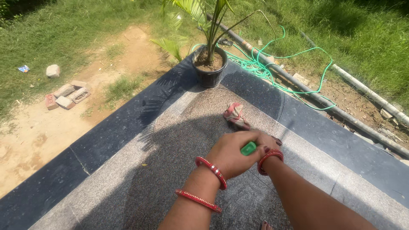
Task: The person mops a stone floor using a tool with a cloth attached to a handle, and then dips the cloth into a bucket of water.
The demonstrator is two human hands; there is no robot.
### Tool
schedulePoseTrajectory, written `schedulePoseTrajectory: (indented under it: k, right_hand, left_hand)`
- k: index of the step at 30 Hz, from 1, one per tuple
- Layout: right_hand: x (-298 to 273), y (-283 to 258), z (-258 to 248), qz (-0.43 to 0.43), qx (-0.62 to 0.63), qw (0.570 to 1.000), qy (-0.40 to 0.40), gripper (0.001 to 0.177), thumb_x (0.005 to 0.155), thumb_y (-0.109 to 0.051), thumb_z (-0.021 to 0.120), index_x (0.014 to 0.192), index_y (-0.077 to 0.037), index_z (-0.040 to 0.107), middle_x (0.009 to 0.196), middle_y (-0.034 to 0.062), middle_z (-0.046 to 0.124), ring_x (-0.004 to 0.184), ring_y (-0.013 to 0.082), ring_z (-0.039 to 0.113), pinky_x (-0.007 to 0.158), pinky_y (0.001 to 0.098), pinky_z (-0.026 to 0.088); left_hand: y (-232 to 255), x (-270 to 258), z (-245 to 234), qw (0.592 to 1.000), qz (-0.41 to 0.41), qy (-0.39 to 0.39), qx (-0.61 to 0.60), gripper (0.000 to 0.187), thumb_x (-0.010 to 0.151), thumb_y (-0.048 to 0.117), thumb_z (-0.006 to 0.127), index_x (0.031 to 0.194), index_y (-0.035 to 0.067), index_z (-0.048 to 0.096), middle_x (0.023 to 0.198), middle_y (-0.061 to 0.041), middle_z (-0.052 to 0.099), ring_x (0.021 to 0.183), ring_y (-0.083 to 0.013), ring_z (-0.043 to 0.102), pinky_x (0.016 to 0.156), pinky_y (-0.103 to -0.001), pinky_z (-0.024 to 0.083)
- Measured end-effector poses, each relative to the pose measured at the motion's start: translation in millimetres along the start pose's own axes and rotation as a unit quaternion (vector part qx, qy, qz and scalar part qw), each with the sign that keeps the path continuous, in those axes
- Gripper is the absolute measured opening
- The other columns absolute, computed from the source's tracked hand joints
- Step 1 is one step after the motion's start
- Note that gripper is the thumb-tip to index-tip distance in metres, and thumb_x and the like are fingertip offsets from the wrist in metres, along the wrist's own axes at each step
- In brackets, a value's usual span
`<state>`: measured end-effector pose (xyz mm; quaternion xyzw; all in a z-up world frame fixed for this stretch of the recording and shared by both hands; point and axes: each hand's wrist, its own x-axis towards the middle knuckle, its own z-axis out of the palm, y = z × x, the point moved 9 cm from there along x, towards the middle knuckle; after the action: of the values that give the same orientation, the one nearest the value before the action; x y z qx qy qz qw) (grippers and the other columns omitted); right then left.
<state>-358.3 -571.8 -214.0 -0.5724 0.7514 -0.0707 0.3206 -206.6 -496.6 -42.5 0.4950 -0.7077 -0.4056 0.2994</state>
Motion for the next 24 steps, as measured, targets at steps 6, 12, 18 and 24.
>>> schedulePoseTrajectory:
  k: [6,12,18,24]
  right_hand:
    - [24,37,-15,-0.109,0.024,0.994,-0.006,0.035,0.077,-0.032,0.070,0.110,-0.019,0.071,0.109,0.0126,0.074,0.103,0.0334,0.070,0.088,0.0428,0.052]
    - [56,59,-49,-0.156,0.004,0.988,0.018,0.036,0.074,-0.032,0.072,0.107,-0.018,0.067,0.106,0.0116,0.074,0.102,0.0331,0.071,0.086,0.0428,0.053]
    - [97,111,-66,-0.066,-0.071,0.995,0.020,0.025,0.084,-0.033,0.067,0.108,-0.026,0.068,0.104,0.0095,0.076,0.103,0.0331,0.071,0.085,0.0435,0.053]
    - [110,159,-91,-0.042,-0.082,0.995,0.040,0.023,0.084,-0.030,0.067,0.107,-0.028,0.067,0.103,0.0087,0.075,0.101,0.0338,0.071,0.083,0.0434,0.054]
  left_hand:
    - [4,17,49,1.000,0.010,0.013,-0.008,0.030,0.090,0.039,0.072,0.098,0.010,0.067,0.103,-0.014,0.072,0.096,-0.0373,0.070,0.080,-0.043,0.057]
    - [17,56,83,0.995,0.083,0.034,-0.045,0.019,0.089,0.027,0.075,0.093,0.012,0.063,0.100,-0.010,0.070,0.096,-0.0339,0.070,0.082,-0.041,0.056]
    - [20,90,124,0.996,0.066,0.005,-0.061,0.016,0.088,0.022,0.076,0.092,0.013,0.062,0.097,-0.008,0.069,0.093,-0.0306,0.071,0.081,-0.040,0.056]
    - [36,110,169,0.993,0.098,-0.020,-0.058,0.016,0.090,0.022,0.075,0.092,0.013,0.062,0.101,-0.008,0.070,0.096,-0.0317,0.070,0.082,-0.041,0.056]
